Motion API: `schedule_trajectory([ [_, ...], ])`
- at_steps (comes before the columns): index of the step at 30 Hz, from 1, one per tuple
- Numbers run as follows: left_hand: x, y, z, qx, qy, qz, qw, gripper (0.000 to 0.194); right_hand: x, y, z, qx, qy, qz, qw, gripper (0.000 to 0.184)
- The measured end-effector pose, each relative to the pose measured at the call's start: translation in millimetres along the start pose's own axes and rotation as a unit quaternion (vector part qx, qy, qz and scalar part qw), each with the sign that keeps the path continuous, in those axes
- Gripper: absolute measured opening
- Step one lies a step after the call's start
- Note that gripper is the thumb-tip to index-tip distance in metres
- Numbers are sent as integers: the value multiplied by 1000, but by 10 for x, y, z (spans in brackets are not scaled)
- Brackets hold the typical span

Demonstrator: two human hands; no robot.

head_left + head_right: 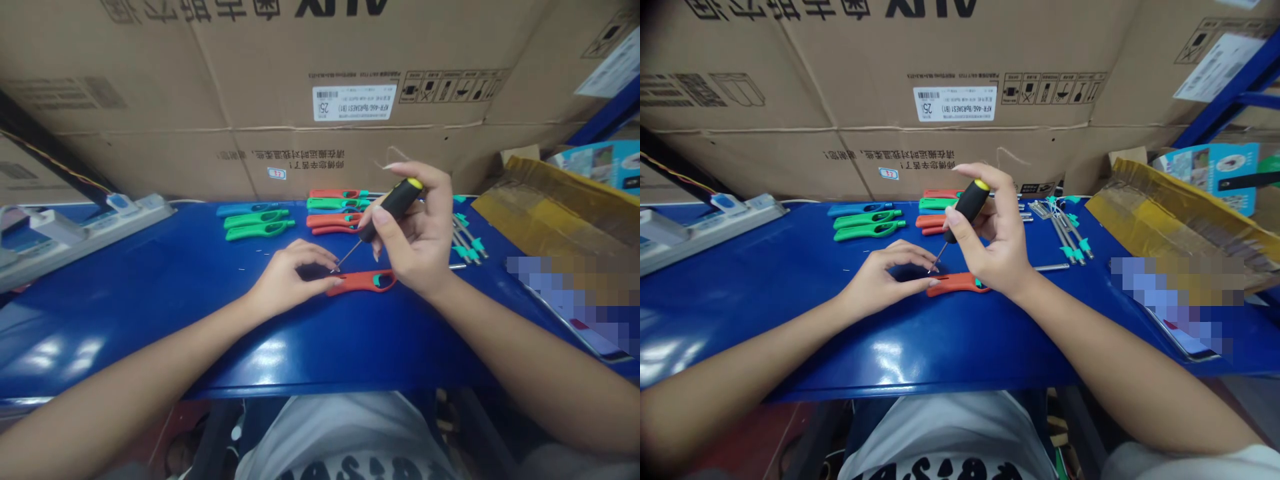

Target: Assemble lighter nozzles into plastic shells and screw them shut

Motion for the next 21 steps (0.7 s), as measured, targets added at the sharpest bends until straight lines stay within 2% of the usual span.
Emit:
schedule_trajectory([
  [13, -1, 14, -26, -20, -6, -3, 1000, 7, -8, 4, -8, -21, -16, -4, 1000, 41],
  [21, -38, 57, 54, -85, -27, 5, 996, 7, 14, -28, -82, -86, -140, 69, 984, 42],
])
Point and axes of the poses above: each hand's wrist, its own x-axis towards the middle knuckle, its own y-axis out of the palm, z = x × y, the point moved 1 cm from there along x, towards the middle knuckle, and after that the axes turned 15 degrees about y, right-handed, at the moved point
